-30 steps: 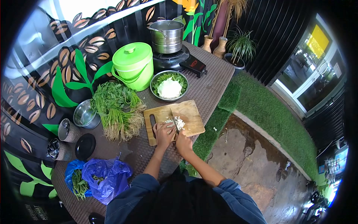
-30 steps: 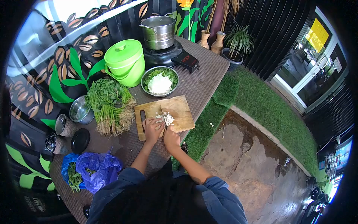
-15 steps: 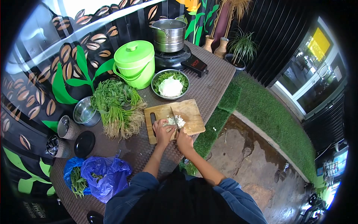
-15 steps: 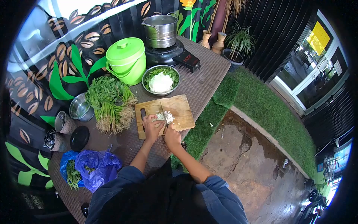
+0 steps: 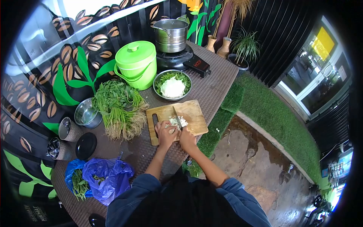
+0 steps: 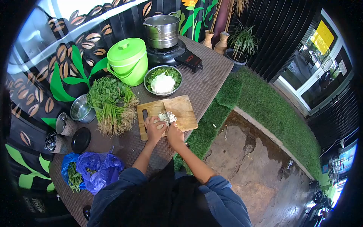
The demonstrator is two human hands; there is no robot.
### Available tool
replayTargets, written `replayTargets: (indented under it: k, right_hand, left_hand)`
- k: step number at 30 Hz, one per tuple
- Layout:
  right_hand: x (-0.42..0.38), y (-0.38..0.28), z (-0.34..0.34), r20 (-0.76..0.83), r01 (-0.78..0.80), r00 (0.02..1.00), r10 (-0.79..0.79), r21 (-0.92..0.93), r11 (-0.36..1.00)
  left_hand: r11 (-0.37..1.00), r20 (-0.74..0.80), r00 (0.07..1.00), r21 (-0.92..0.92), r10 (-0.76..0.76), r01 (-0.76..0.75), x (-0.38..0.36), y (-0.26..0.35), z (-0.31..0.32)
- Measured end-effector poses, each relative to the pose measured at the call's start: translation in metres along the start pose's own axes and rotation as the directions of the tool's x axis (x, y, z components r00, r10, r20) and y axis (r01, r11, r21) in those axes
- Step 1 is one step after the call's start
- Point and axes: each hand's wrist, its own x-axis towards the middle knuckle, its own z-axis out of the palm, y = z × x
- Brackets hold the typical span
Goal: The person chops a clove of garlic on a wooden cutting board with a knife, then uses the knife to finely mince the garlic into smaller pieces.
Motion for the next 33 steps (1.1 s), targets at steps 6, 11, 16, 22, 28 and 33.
replayTargets:
  k: [6,11,16,22,28,33]
  right_hand:
    - [0.005,0.015,-0.026,0.015,0.112,0.994,-0.111,-0.031,0.993]
    - [0.005,0.009,-0.044,0.115,0.074,0.991,-0.068,-0.052,0.996]
    - [-0.002,0.007,-0.044,0.118,0.112,0.988,-0.101,-0.086,0.99]
    - [-0.017,0.007,0.003,-0.042,0.043,0.998,-0.047,-0.08,0.996]
    - [0.003,0.006,-0.018,0.01,0.113,0.994,-0.113,-0.037,0.993]
    - [-0.009,0.007,-0.01,-0.04,0.109,0.993,-0.114,-0.104,0.989]
  left_hand:
    - [0.994,-0.002,1.0,-0.107,-0.025,0.024,0.002,-0.005,0.004]
    - [0.986,-0.043,0.997,-0.155,-0.062,0.054,0.021,-0.018,0.012]
    - [0.986,0.13,0.991,-0.155,-0.035,0.055,0.027,-0.038,0.018]
    - [0.966,0.135,0.991,-0.257,0.002,0.033,0.02,-0.032,0.015]
    - [0.964,0.054,0.997,-0.259,-0.052,0.065,0.014,-0.018,0.013]
    - [0.96,0.041,0.995,-0.263,-0.086,0.094,0.011,-0.012,0.006]
